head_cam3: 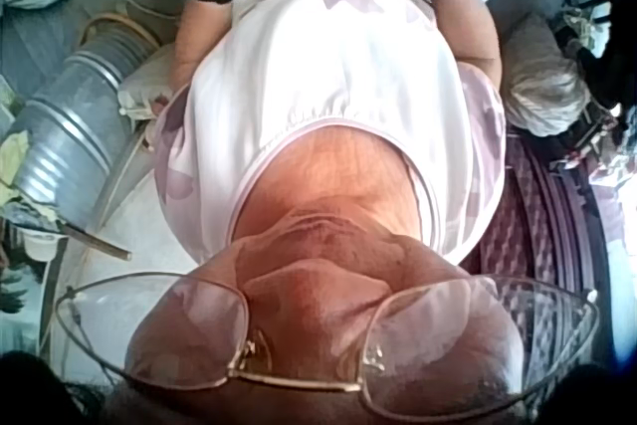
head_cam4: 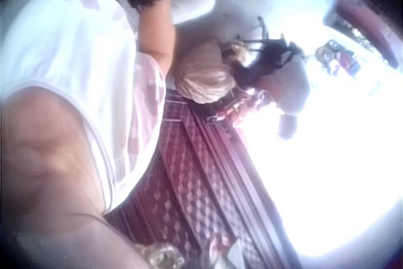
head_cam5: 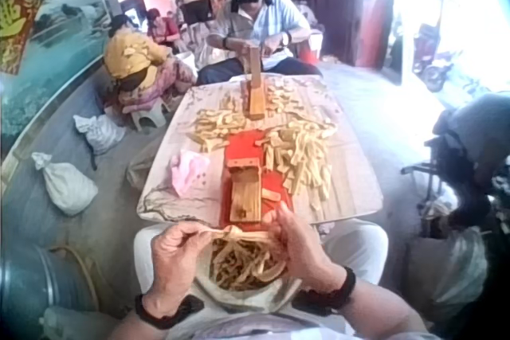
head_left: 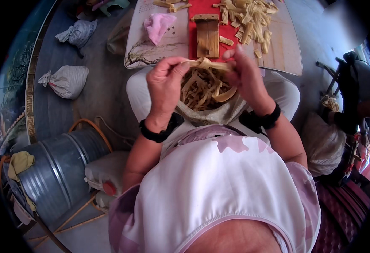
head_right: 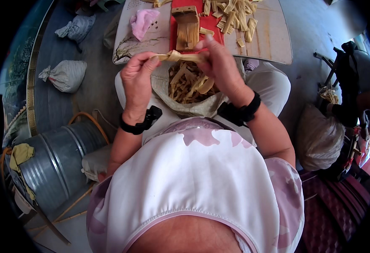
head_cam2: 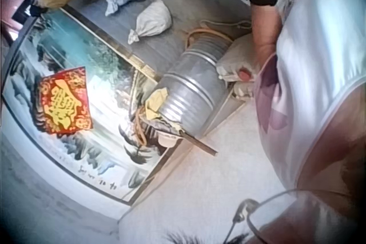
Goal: The person assembles small wooden or bamboo strips into knots or structural pieces by hand, taking components from a bag and placing completed units onto a small red wooden stand on a table.
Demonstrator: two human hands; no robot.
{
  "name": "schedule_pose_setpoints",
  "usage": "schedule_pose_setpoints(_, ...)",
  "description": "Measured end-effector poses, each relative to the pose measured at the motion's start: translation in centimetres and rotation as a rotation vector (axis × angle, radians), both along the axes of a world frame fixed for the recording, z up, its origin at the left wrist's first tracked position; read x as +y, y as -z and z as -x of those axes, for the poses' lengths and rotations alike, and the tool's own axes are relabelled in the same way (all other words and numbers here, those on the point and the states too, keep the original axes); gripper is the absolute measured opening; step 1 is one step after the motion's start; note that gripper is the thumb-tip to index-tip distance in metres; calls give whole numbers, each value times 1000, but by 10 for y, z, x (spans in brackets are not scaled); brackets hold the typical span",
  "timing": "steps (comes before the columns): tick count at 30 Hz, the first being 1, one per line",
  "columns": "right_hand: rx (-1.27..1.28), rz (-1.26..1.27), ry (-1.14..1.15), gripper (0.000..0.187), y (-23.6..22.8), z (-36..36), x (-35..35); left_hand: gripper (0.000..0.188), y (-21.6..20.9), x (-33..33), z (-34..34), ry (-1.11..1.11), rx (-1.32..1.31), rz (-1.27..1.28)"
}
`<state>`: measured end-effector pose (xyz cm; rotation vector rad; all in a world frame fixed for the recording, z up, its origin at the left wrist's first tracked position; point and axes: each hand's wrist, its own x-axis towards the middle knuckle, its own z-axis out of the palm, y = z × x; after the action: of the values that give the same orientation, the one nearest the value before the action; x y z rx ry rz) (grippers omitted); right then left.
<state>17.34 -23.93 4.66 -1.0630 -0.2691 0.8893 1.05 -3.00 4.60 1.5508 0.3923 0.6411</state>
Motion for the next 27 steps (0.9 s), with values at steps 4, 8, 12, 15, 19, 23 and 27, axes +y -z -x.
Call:
schedule_pose_setpoints(4, 8, 76, 46, 36, -7, 6, 2, 19, 6, 15, 3, -20, 4, -69)
schedule_pose_setpoints(8, -187, 66, 7, 19, -1, 17, 7, 38, -2, 16, 0, -107, 47, -770)
schedule_pose_setpoints(12, -277, 86, -128, 21, 14, 29, 12, 49, 4, -3, 4, 181, 249, -1029)
schedule_pose_setpoints(15, -297, 258, -275, 26, 24, 30, 8, 35, 17, 4, 5, 298, 308, -1079)
schedule_pose_setpoints(19, -418, 331, -323, 29, 21, 34, 11, 20, 45, 39, -4, 249, 173, -1280)
schedule_pose_setpoints(23, -676, 196, -211, 29, -6, 44, 24, 19, 70, 66, -22, 184, 106, -1331)
schedule_pose_setpoints(27, -428, 285, -94, 27, -6, 20, 30, 17, 73, 66, -43, 148, 52, -1089)
